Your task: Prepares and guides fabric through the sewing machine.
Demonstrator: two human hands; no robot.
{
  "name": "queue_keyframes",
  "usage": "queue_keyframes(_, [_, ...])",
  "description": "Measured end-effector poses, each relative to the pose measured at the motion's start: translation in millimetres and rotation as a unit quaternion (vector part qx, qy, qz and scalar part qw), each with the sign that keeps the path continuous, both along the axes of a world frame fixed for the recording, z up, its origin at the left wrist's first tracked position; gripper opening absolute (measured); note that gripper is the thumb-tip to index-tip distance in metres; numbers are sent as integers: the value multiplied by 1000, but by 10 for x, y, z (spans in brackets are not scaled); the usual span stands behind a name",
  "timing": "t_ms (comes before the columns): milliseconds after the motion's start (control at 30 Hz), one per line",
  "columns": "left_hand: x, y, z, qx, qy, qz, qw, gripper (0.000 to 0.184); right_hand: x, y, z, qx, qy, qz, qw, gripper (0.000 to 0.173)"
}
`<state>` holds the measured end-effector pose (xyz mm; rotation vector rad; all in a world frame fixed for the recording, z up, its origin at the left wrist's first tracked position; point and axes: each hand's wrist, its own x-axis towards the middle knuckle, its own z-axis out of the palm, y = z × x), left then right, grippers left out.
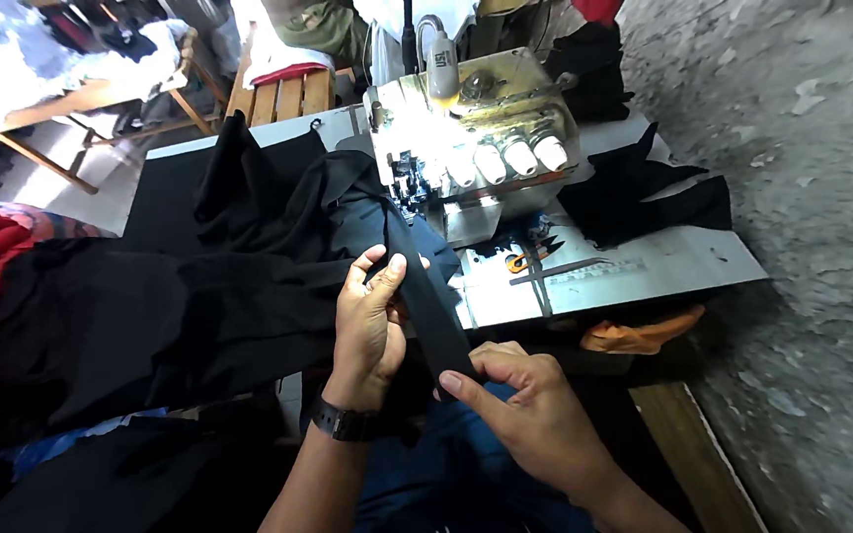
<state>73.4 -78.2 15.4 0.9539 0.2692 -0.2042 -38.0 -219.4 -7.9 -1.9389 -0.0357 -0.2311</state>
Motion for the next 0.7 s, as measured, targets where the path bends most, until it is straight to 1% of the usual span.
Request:
queue_keyframes(367, [13, 0, -49, -5, -2, 9, 1000, 26, 23, -16, -37, 1, -11, 17, 1000, 27])
queue_keyframes(433, [-40, 31, -74, 10, -19, -2, 1000, 31, 12, -11, -42, -4, -44, 22, 999, 30])
queue_keyframes(500, [-203, 150, -87, 39, -85, -54, 994, 44, 15, -4, 20, -13, -100, 45, 994, 37])
queue_keyframes(533, [-346, 244, -70, 62, -134, -89, 985, 52, 31, -21, 85, -16, -125, 68, 990, 37])
queue_keyframes(567, [-490, 363, -4, 96, -187, -137, 968, 49, 83, -50, 142, -10, -153, 97, 983, 35])
queue_keyframes(600, [-586, 489, 117, 156, -247, -185, 939, 38, 190, -90, 177, -7, -185, 129, 974, 34])
queue_keyframes(633, [-592, 578, 305, 212, -314, -217, 900, 23, 357, -131, 197, 1, -215, 154, 964, 33])
queue_keyframes(667, [-527, 631, 532, 273, -380, -224, 855, 15, 574, -168, 203, 14, -235, 168, 957, 31])
queue_keyframes(700, [-407, 647, 761, 327, -429, -202, 817, 13, 842, -200, 178, 21, -244, 163, 956, 27])
